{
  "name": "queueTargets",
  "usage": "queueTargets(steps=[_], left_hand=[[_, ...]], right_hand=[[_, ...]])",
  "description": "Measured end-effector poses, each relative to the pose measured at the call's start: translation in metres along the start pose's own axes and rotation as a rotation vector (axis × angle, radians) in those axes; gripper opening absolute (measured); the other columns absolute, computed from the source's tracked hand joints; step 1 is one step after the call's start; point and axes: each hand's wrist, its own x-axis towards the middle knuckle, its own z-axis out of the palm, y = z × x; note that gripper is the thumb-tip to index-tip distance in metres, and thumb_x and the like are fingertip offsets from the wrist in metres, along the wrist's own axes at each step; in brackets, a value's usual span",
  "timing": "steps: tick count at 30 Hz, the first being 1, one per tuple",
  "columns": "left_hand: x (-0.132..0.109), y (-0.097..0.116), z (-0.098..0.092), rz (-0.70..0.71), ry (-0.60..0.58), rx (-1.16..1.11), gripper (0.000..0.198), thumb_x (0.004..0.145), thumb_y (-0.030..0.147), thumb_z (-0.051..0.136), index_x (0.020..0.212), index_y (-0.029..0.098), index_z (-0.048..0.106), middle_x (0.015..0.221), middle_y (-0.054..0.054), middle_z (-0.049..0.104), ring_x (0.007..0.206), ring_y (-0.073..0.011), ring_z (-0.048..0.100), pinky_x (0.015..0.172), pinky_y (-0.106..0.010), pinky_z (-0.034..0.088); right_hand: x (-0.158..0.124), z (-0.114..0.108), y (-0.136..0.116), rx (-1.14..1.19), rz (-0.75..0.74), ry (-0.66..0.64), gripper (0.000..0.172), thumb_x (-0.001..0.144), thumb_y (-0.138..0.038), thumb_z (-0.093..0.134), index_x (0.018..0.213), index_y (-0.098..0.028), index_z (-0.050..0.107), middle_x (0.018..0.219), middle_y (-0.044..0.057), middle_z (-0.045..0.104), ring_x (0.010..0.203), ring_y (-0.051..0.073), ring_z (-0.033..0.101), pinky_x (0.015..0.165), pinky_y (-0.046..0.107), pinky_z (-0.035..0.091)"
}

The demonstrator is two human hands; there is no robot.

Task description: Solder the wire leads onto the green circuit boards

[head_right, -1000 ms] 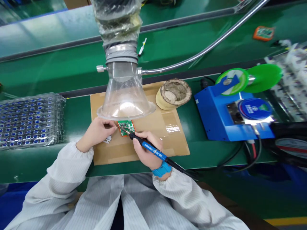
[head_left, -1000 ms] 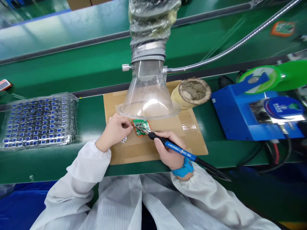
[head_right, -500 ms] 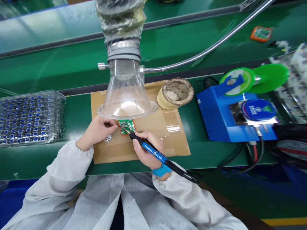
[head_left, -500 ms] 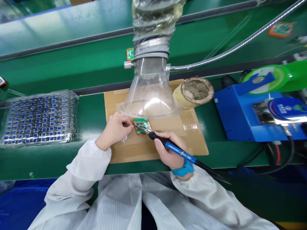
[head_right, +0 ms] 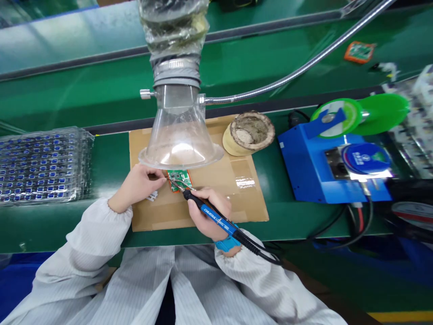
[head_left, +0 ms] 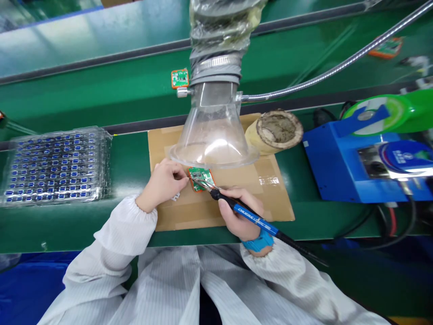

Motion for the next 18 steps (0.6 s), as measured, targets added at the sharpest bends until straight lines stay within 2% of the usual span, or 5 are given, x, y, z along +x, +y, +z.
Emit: queueTargets(steps=[11,18], left_hand=[[-0.0007,0.0007,-0.0008,-0.013,-0.009,-0.003,0.018,0.078,0.014,0.067,0.061,0.019,0.067,0.075,-0.002,0.068,0.078,-0.0181,0.060,0.077,-0.034,0.048],[0.0000,-0.0012,-0.0009,0.010,0.005,0.018,0.018,0.078,0.013,0.067,0.061,0.018,0.066,0.078,-0.002,0.068,0.082,-0.0189,0.060,0.080,-0.035,0.048]], right_hand=[[0.0013,-0.0009,-0.0002,0.027,-0.020,-0.004,0.007,0.087,-0.025,0.069,0.094,-0.025,0.069,0.085,0.004,0.075,0.075,0.021,0.073,0.067,0.032,0.060],[-0.0042,-0.0015,0.0064,0.073,0.058,0.043,0.008,0.090,-0.030,0.068,0.095,-0.025,0.070,0.087,0.005,0.075,0.077,0.022,0.073,0.068,0.035,0.059]])
